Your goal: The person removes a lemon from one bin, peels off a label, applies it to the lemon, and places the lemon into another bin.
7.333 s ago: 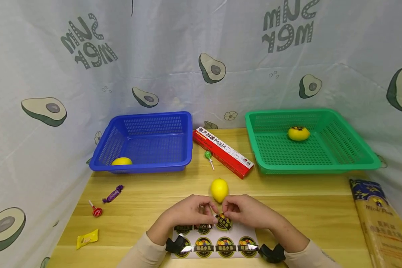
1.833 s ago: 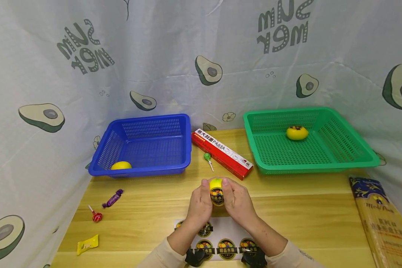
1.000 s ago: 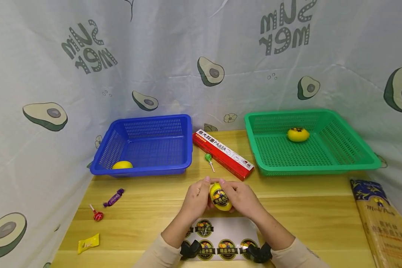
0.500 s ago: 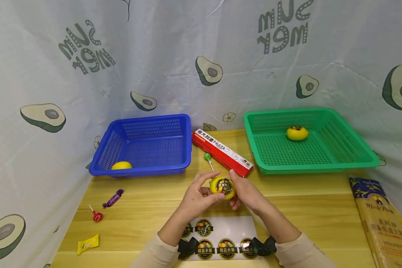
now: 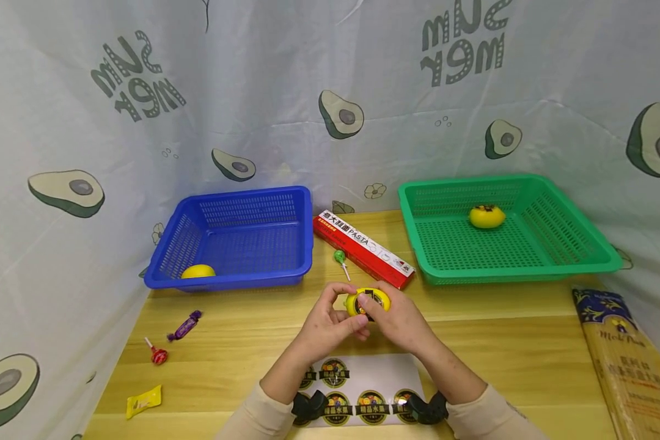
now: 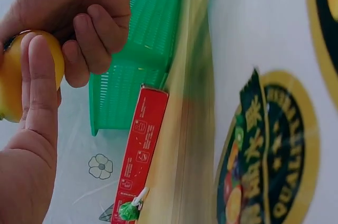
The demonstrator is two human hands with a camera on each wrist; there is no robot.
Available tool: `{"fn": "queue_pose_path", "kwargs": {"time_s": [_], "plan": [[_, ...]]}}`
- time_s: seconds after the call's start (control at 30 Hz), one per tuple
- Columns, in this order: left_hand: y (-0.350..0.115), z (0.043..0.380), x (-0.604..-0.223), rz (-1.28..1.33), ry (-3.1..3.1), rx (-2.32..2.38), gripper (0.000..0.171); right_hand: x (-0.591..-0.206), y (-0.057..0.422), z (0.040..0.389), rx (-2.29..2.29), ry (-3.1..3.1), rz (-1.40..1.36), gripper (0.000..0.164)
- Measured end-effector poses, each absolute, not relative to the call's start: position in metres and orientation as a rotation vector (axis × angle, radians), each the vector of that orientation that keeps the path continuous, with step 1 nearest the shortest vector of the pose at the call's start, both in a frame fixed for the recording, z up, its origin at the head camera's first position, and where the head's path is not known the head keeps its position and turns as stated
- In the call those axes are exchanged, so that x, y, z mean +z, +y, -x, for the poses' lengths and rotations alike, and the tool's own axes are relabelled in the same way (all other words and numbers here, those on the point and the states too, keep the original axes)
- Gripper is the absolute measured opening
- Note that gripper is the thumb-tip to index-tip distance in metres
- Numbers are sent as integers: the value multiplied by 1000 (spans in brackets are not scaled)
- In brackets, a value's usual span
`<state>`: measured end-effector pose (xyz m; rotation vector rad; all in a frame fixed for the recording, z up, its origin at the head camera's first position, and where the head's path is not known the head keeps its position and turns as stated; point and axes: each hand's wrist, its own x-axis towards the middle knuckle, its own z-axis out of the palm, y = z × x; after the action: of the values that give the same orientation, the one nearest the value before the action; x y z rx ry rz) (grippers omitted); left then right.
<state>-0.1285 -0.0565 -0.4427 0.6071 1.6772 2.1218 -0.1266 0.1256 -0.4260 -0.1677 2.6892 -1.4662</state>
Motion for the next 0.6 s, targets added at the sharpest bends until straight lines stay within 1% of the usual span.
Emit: {"fn": "queue_pose_path", "kwargs": {"time_s": [0.4,0.6], "plan": [[-57,129,-447,-761,1650,2121,43,-428,128,122,-1390,2881,297,28],[-60,132,-447,-744,1661,2085,45,-428,128,121,-1375,2928,280,39]]}}
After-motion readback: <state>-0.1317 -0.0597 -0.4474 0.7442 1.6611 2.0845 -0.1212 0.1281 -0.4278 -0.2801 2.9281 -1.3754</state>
